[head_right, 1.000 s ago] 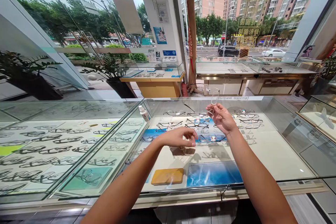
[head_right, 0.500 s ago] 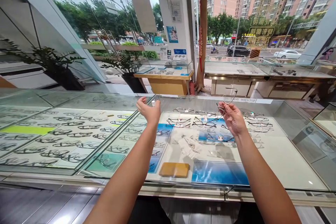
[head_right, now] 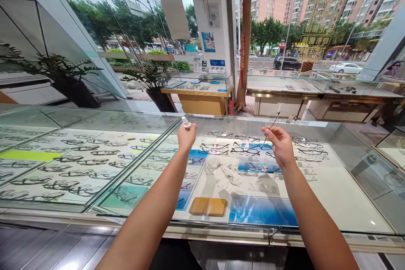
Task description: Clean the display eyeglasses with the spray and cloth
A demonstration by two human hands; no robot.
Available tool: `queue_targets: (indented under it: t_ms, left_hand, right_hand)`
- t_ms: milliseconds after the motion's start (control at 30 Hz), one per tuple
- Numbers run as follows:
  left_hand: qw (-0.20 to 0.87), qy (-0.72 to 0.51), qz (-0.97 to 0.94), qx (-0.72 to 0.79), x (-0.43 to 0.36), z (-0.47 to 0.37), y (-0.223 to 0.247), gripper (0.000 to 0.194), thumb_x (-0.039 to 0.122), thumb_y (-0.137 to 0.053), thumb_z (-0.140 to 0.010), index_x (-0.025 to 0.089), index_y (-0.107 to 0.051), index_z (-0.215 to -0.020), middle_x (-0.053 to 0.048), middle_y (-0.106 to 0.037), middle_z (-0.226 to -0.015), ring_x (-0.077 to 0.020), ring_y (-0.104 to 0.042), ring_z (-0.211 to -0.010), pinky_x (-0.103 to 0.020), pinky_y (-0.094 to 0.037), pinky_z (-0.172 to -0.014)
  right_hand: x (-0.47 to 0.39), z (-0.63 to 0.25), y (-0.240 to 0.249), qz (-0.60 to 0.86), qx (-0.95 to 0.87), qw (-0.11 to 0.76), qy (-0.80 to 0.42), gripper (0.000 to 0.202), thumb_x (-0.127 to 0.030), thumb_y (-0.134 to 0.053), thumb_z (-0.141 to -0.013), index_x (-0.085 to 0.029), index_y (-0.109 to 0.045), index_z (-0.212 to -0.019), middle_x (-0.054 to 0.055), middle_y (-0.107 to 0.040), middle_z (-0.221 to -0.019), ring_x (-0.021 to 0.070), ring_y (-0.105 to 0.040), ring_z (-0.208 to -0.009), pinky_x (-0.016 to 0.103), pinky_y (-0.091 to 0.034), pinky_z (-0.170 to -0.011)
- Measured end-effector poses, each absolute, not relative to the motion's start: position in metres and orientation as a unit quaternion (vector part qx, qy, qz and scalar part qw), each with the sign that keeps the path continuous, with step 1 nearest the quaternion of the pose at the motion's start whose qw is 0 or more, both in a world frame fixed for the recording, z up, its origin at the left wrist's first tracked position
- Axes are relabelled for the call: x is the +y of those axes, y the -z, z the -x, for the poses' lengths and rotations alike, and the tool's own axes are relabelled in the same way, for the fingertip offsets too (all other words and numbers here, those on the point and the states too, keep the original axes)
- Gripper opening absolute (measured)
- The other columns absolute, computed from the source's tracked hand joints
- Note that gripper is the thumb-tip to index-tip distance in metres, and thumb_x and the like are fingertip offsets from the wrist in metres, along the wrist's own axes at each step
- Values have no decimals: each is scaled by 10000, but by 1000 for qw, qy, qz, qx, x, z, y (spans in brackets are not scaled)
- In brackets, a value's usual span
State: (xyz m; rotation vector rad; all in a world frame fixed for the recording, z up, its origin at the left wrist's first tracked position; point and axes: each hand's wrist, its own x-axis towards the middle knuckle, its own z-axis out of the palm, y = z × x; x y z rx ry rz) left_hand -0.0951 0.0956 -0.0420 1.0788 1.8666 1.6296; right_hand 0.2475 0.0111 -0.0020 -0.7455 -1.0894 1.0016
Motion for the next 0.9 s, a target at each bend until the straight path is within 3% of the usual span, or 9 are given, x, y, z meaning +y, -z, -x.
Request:
queue_targets:
  t_ms: [133,267,433,633,767,900]
  left_hand:
    - [312,-618,-436,574,86,66,26,274,451,-626,-718,241,-478,-814,-1,-530,-769,-166,-540,-719,-296,-486,-651]
    - [429,-597,-483,476,60,27,14,546,784,-532,-720,243,-456,-707,23,-435,-616,-130,-418,-542,-251,-333,-466]
    - [643,-480,-504,322,26,-6,6,832,1083,-387,-622,253,-368,-553,55,-279,-456,-89,-229,-413,-241,-174,-400]
    - [656,-417,-551,304,14,-16,8,875,1107,-264,-631,257,-353,-447,53,-193,-359,-81,-189,-357,-275,-230,-430]
    - [653,-406,-570,291,14,-16,11,842,1060,-331,-680,256,-369,-434,53,-196,-347,-66,-152,-347,-274,-179,-435]
    - [611,-403,-602,320,14,-18,14,797,991,-440,-685,242,-406,-415,30,-272,-372,-67,-212,-342,-277,-167,-437]
  right_hand:
    - [10,-242,3,349,-508,667,-418,361,-552,-945,-676,-273,-735,-765,43,-777,-927,249,-700,-1011,430,-517,-968]
    - [4,-230,4,354,-525,639,-437,423,-617,-949,-625,-271,-734,-739,44,-772,-887,250,-692,-968,428,-523,-932]
    - [-4,-211,10,367,-559,575,-472,438,-649,-912,-660,-256,-739,-746,41,-751,-846,218,-641,-836,382,-508,-810]
    - [-10,-202,15,359,-590,527,-494,454,-672,-873,-706,-245,-727,-757,27,-724,-820,192,-599,-788,349,-465,-754]
    - [-15,-200,14,348,-594,503,-523,447,-663,-871,-715,-243,-726,-763,21,-721,-806,185,-578,-770,341,-456,-747]
    - [-18,-196,13,325,-596,482,-553,437,-640,-885,-713,-236,-722,-750,14,-718,-794,170,-566,-742,328,-453,-731]
